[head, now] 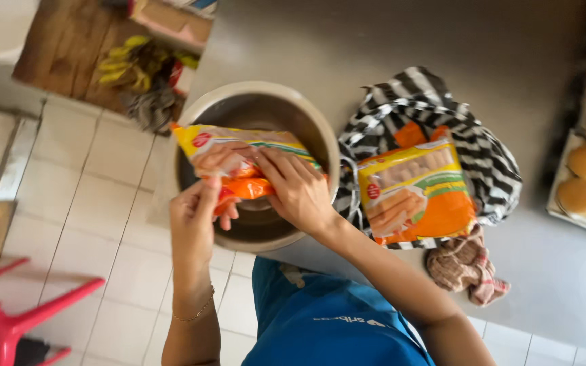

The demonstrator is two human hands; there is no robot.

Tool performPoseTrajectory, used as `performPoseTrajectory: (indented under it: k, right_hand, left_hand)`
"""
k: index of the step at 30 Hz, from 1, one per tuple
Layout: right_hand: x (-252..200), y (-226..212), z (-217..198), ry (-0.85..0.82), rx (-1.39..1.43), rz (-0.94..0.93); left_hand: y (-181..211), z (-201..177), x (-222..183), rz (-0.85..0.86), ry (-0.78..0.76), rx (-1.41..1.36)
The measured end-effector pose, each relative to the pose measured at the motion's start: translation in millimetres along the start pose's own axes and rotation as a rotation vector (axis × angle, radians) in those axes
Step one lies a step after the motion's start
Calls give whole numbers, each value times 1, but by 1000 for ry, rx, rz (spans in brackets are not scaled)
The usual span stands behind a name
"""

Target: The person uses scissors to cut open multiple plastic packages of sausages, empties the sausages into a striped cloth-lined basket, and discards the empty wrappers into a metal bowl.

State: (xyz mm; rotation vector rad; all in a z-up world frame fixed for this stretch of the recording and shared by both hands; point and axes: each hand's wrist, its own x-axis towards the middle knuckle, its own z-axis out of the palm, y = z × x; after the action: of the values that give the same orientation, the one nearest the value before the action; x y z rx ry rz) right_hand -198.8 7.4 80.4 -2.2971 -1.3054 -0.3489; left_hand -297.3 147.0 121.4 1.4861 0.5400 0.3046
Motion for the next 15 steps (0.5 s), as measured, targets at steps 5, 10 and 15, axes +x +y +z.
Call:
performPoseTrajectory:
  k: [5,10,15]
  right_hand:
    - [24,19,-21,141,197,138]
    - [47,28,-98,211,430,294]
    - [49,44,-193,364,183,343]
  left_hand:
    - [56,32,33,128,-24,24]
    - [156,72,38,314,-175,103]
    - [194,83,39,616,-175,262]
